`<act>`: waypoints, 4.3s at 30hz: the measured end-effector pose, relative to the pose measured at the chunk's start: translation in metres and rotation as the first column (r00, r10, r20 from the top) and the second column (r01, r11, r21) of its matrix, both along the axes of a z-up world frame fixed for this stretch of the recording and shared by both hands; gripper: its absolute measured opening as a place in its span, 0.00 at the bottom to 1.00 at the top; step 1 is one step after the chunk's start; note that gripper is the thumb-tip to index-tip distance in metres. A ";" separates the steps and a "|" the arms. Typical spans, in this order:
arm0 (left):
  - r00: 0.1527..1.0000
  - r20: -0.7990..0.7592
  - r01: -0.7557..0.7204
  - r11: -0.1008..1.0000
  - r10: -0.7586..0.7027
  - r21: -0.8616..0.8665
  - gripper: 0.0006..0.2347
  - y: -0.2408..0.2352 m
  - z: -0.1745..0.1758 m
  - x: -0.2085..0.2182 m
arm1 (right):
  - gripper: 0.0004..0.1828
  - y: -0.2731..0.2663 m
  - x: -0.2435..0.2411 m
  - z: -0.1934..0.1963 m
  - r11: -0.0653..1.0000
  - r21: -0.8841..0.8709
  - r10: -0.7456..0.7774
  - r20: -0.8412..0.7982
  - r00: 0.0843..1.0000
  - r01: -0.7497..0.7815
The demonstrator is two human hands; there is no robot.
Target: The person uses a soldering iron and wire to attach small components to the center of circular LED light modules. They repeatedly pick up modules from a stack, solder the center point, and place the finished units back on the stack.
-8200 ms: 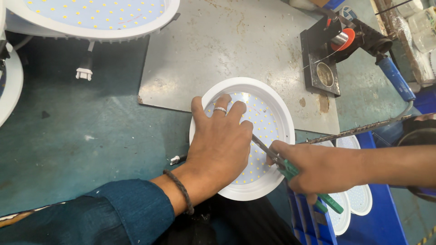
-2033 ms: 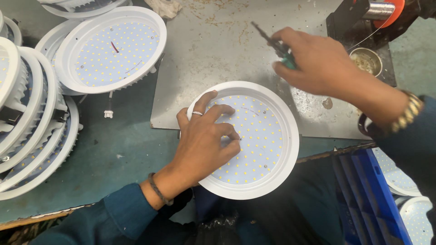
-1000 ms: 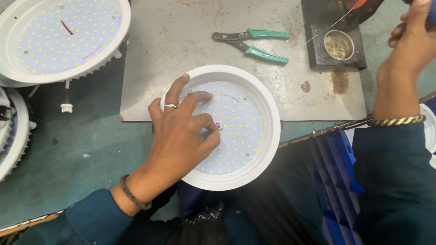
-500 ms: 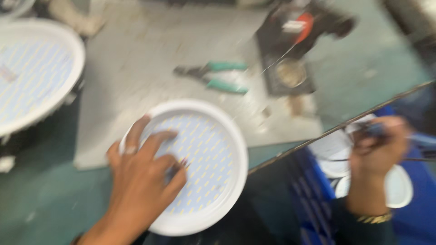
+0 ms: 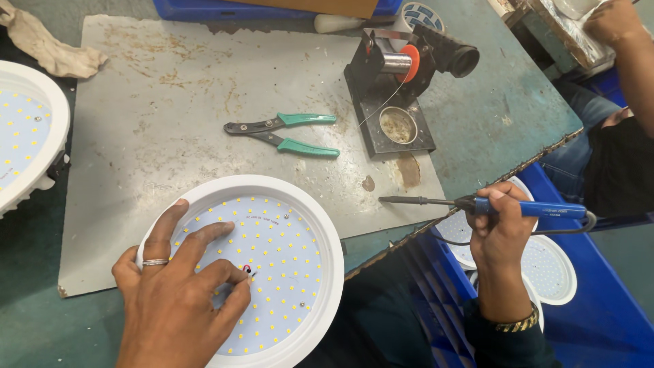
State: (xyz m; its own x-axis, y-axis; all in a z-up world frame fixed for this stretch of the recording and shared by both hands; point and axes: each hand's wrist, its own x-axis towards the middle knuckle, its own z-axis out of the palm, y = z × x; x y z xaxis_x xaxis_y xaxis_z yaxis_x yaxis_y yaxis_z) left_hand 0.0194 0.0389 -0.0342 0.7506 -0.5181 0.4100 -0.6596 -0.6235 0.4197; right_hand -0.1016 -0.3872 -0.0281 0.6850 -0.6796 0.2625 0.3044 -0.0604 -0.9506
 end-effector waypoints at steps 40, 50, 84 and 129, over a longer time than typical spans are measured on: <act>0.999 0.040 0.020 0.997 -0.017 -0.072 0.06 -0.005 0.012 0.001 | 0.16 -0.007 0.012 -0.006 0.538 0.770 0.369 0.148 0.917 -0.341; 0.996 -0.058 0.067 0.994 -0.072 -0.081 0.04 0.002 0.026 -0.005 | 0.15 0.074 -0.003 0.017 0.808 0.380 0.400 0.209 0.892 -0.451; 0.996 -0.059 0.069 0.996 -0.072 -0.058 0.03 0.001 0.032 -0.005 | 0.18 0.131 -0.003 -0.021 0.915 -0.339 0.239 0.020 0.971 -0.218; 0.988 -0.141 0.053 0.998 -0.059 -0.046 0.03 -0.002 0.037 -0.004 | 0.17 0.145 -0.008 0.005 0.852 -0.405 0.330 -0.079 0.941 -0.332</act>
State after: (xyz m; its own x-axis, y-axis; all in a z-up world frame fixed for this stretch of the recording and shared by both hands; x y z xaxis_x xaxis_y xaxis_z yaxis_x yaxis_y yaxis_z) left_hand 0.0152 0.0364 0.0029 0.7730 -0.5456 0.3236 -0.6249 -0.5671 0.5366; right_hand -0.1095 -0.2419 -0.0233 0.8527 -0.2460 0.4608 0.3699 -0.3383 -0.8653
